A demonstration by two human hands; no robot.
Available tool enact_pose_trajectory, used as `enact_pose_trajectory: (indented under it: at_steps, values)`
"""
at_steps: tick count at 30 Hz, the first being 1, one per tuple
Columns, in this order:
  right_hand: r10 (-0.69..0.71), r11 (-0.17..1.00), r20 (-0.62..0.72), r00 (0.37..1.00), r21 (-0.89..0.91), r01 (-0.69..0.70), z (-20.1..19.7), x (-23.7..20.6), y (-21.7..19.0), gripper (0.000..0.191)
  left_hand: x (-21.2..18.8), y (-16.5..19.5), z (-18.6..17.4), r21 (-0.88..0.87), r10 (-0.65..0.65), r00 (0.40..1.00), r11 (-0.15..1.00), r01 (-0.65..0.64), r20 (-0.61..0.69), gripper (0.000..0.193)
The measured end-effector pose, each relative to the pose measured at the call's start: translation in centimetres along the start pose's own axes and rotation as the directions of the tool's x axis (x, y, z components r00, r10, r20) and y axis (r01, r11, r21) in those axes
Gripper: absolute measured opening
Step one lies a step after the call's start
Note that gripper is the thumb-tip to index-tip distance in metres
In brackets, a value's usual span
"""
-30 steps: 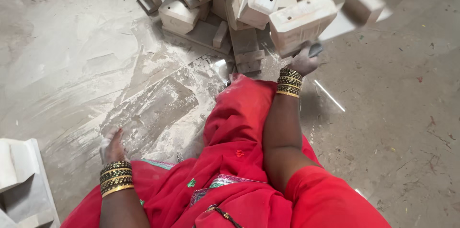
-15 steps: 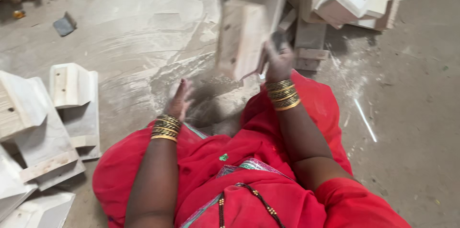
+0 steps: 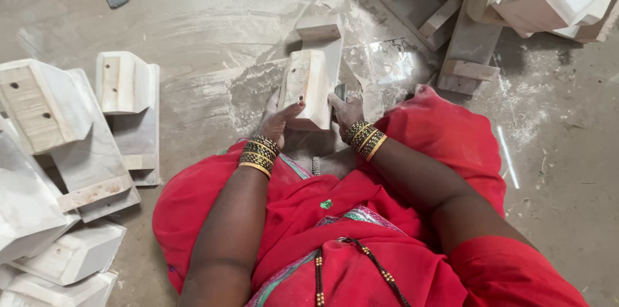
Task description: The person sits on the workshop floor and smooths white molded plaster pieces one at a time, rubbing a small abrasive block over their surfaces, turning pieces over to work other sides, and setting finished pieces aside with the pile of completed molds.
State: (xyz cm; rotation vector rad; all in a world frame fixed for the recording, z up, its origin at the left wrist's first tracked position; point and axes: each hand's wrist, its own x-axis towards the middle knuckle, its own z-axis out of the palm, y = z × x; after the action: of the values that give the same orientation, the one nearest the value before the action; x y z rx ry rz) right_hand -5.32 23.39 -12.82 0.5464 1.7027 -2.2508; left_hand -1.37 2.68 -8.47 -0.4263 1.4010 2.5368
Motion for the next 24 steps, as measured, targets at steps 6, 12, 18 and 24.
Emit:
enact_pose_trajectory:
  at_steps: [6,12,18,24]
  values:
    - [0.022,0.965,0.026,0.999,-0.264,-0.014,0.3,0.1,2.0,0.023,-0.2,2.3,-0.1,0.246,0.042,0.999,0.969,-0.040,-0.005,0.097]
    - [0.192,0.742,0.102,0.976,-0.666,-0.076,0.5,0.3,1.8,0.029,-1.2,3.1,2.0,0.958,0.161,0.987,0.280,-0.056,0.010,0.124]
    - [0.307,0.720,0.064,0.949,-0.668,-0.188,-0.2,1.2,-0.8,0.037,-0.6,2.6,1.7,1.000,0.127,0.992,-0.005,0.025,-0.024,0.133]
    - [-0.414,0.530,0.183,0.892,-0.748,0.400,-2.2,1.7,-5.2,0.059,0.2,2.6,-0.3,0.998,0.076,0.997,0.048,-0.033,0.029,0.128]
